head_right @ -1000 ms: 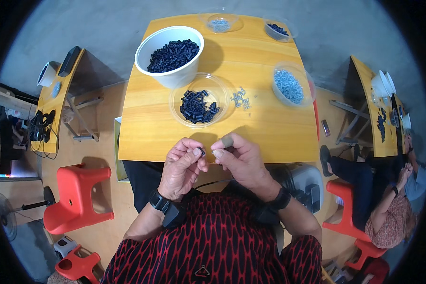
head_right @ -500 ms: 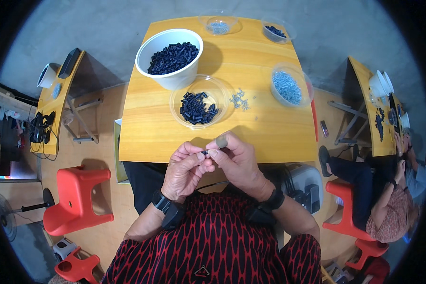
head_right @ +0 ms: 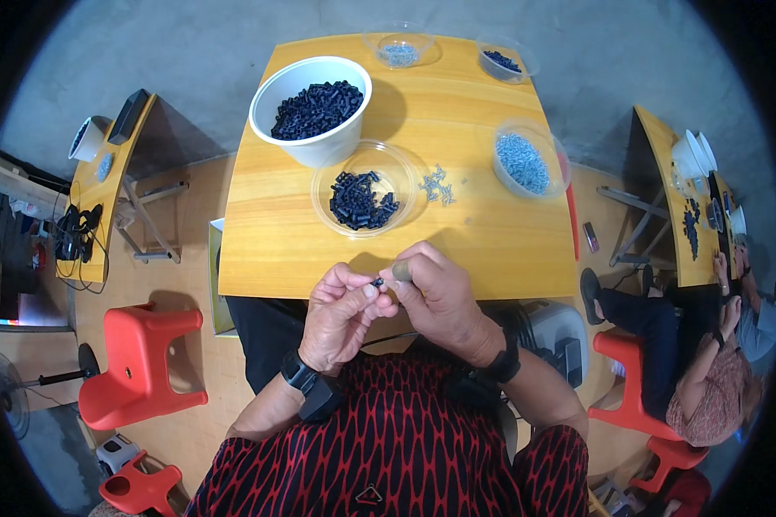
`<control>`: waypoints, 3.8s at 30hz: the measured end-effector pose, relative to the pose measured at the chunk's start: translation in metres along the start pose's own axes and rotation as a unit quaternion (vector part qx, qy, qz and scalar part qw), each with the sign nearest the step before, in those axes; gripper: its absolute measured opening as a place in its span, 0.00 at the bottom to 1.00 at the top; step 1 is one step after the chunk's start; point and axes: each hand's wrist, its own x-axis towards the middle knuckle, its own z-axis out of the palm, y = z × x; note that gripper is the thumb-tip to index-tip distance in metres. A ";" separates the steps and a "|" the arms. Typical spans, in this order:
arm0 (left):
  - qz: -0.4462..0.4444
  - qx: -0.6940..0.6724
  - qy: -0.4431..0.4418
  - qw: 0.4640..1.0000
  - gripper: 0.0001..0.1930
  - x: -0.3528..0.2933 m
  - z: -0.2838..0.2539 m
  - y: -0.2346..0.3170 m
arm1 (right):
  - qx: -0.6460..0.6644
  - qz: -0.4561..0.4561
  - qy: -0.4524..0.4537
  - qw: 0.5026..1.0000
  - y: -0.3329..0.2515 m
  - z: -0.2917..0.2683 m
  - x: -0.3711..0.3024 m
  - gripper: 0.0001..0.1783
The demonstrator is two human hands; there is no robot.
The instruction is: Assembling small blue plastic components by hand at a table in a workshop.
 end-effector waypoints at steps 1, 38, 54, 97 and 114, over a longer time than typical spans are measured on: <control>0.000 0.000 -0.001 1.000 0.03 0.000 0.002 0.000 | -0.010 -0.007 -0.001 1.000 -0.001 -0.001 0.001 0.04; 0.094 0.199 0.000 0.975 0.05 0.011 -0.001 0.014 | -0.120 -0.077 -0.104 0.984 -0.005 -0.039 0.064 0.04; 0.079 0.164 0.052 0.982 0.05 0.017 -0.013 0.017 | -0.287 -0.155 -0.303 0.895 0.044 -0.011 0.147 0.08; 0.001 0.131 0.005 0.991 0.08 0.006 -0.011 0.011 | 0.226 0.179 0.000 0.958 0.011 0.013 0.010 0.08; -0.030 0.044 -0.039 0.998 0.05 0.000 0.002 0.019 | 0.205 0.093 -0.012 0.974 0.004 0.015 0.009 0.05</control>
